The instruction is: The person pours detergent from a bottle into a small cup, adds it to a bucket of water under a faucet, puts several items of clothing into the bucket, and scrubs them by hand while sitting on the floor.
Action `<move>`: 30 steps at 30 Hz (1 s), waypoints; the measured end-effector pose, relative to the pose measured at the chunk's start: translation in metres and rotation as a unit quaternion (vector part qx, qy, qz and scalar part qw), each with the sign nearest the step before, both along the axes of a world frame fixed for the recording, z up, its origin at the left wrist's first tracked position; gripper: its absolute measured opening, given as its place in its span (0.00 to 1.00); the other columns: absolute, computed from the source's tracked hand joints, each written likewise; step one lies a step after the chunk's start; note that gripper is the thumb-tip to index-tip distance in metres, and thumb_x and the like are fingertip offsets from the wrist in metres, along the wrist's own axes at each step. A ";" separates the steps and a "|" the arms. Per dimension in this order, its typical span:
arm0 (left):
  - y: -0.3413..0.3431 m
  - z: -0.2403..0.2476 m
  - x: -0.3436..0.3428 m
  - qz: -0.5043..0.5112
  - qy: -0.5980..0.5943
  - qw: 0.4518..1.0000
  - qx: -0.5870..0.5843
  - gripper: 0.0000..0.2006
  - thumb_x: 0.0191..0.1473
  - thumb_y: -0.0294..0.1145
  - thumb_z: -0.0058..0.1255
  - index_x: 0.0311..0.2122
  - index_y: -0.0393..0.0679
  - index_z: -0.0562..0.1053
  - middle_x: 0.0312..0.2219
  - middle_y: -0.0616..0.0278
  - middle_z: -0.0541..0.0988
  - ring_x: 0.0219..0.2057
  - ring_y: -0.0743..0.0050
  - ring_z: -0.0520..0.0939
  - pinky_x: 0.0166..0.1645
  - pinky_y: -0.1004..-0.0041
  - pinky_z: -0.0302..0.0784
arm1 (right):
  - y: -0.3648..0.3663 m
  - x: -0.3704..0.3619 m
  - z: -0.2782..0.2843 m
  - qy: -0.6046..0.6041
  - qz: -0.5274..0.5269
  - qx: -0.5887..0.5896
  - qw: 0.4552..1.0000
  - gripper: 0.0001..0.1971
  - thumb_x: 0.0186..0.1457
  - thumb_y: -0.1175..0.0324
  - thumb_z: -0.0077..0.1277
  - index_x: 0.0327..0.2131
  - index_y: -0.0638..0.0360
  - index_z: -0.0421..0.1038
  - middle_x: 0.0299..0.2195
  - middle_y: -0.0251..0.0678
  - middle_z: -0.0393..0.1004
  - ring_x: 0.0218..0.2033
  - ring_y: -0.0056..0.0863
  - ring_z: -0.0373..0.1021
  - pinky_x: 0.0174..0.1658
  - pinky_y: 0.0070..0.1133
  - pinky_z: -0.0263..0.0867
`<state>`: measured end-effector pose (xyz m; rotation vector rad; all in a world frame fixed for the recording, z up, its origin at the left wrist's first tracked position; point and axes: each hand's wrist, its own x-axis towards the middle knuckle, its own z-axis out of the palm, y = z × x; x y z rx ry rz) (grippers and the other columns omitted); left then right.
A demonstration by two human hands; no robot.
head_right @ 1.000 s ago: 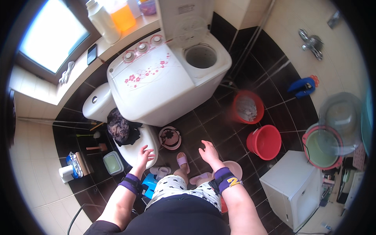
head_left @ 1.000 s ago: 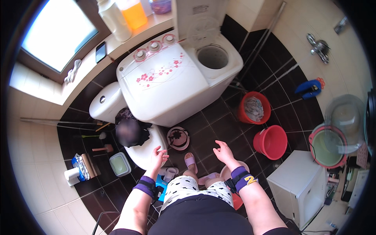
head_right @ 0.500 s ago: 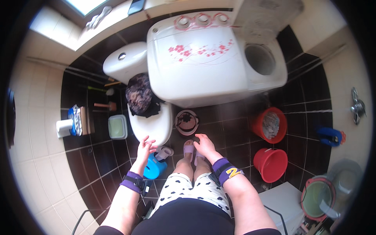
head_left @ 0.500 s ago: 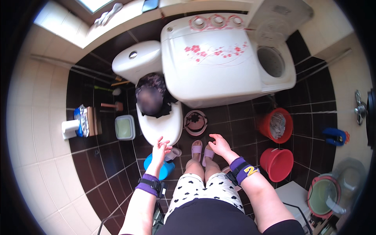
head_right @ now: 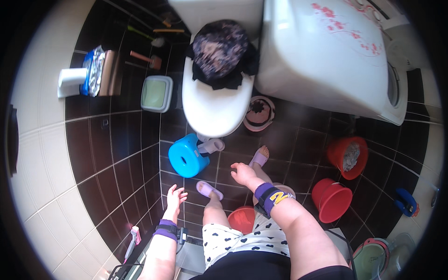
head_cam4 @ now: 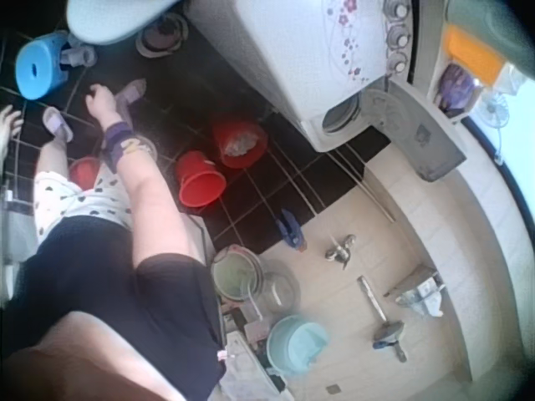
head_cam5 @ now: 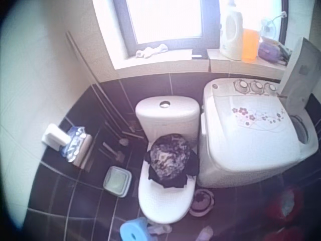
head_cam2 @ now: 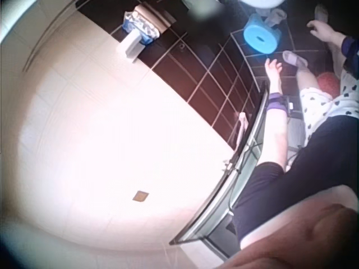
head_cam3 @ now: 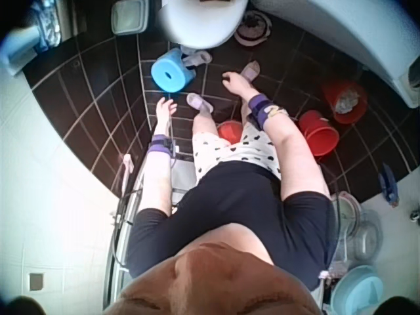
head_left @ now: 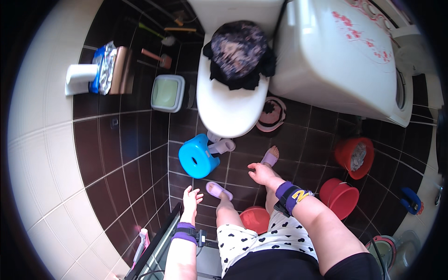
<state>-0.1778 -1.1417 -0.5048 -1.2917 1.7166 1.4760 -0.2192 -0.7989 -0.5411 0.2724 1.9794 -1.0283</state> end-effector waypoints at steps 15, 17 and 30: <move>-0.245 -0.187 0.073 -0.026 -0.012 0.999 0.019 0.20 0.59 0.28 0.37 0.57 0.40 0.56 0.41 0.56 0.75 0.33 0.75 0.76 0.35 0.78 0.72 | -0.216 0.073 -0.190 -0.021 -0.058 0.022 0.998 0.19 0.53 0.60 0.46 0.45 0.62 0.69 0.43 0.45 0.73 0.46 0.37 0.69 0.50 0.26 0.64; -0.255 -0.208 0.066 -0.025 -0.020 0.999 0.023 0.20 0.60 0.32 0.38 0.56 0.41 0.57 0.41 0.57 0.75 0.36 0.75 0.75 0.40 0.75 0.71 | -0.247 0.065 -0.224 -0.017 -0.069 0.018 0.997 0.21 0.53 0.59 0.46 0.46 0.63 0.68 0.43 0.46 0.73 0.46 0.38 0.69 0.50 0.26 0.64; -0.269 -0.416 -0.007 0.041 -0.033 0.988 0.143 0.36 0.57 0.64 0.21 0.60 0.45 0.52 0.56 0.59 0.61 0.57 0.62 0.60 0.57 0.61 0.53 | -0.315 0.013 -0.420 0.011 -0.292 -0.125 0.948 0.27 0.61 0.54 0.31 0.53 0.68 0.59 0.50 0.52 0.65 0.54 0.42 0.61 0.55 0.27 0.54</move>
